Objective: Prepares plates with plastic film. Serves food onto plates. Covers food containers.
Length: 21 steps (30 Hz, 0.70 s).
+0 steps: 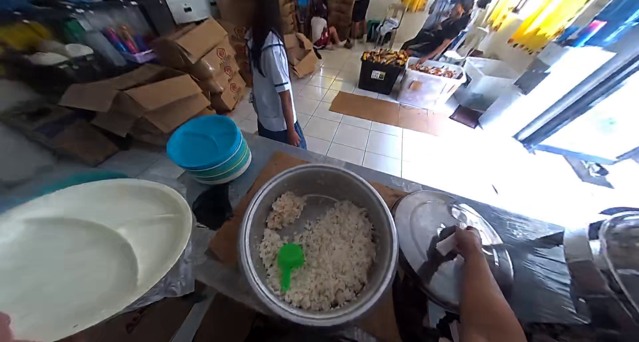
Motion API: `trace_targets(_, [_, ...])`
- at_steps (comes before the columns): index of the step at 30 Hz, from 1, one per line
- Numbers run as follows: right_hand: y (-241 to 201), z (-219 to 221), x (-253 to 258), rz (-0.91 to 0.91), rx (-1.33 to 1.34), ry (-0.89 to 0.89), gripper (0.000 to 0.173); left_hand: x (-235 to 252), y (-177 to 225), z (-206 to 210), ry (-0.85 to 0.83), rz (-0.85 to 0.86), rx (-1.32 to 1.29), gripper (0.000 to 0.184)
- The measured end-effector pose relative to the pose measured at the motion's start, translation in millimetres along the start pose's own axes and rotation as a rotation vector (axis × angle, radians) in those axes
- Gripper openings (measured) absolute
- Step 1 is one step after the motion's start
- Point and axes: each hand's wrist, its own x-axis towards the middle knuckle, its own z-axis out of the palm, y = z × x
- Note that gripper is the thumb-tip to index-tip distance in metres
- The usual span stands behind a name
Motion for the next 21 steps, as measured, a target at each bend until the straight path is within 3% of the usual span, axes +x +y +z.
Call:
trace_targets(2, [4.9,-8.0,-16.7,-0.092,-0.058,0.032,0.063,37.2,-34.3,-30.3,-0.124,-0.019,-0.031,0.051])
trace_targets(4, [13.8,-17.4,-70.9,-0.275,-0.127,0.072,0.053,42.3,-40.1,-18.5,-0.086,-0.061,-0.087,0.051])
trace_targets(6, [34.2,-15.6,-142.2,-0.370,-0.232,-0.015,0.047,40.6,-38.7,-0.9,-0.067,-0.086,-0.115,0.049])
trace_targets(9, [83.6,14.8,-229.0,-0.218,-0.453,-0.260,0.060,42.8,-37.2,24.4,-0.068,-0.099,-0.118,0.048])
trace_targets(11, [114.6,46.5,-253.4,-0.137,-0.564,-0.215,0.063,52.6,-33.7,46.0,-0.057,-0.095,-0.114,0.046])
trace_targets(13, [129.0,64.9,-254.1,-0.156,-0.586,-0.080,0.042,60.7,-19.8,67.2,-0.085,-0.119,-0.131,0.045])
trace_targets(17, [85.0,22.2,-254.8,-0.099,-0.421,-0.071,0.035,94.0,-5.2,68.3,-0.161,-0.150,-0.165,0.045])
trace_targets(21, [-7.0,-19.9,-296.9,-0.207,-0.385,-0.046,0.026,147.5,-1.3,33.4,-0.142,-0.112,-0.171,0.042])
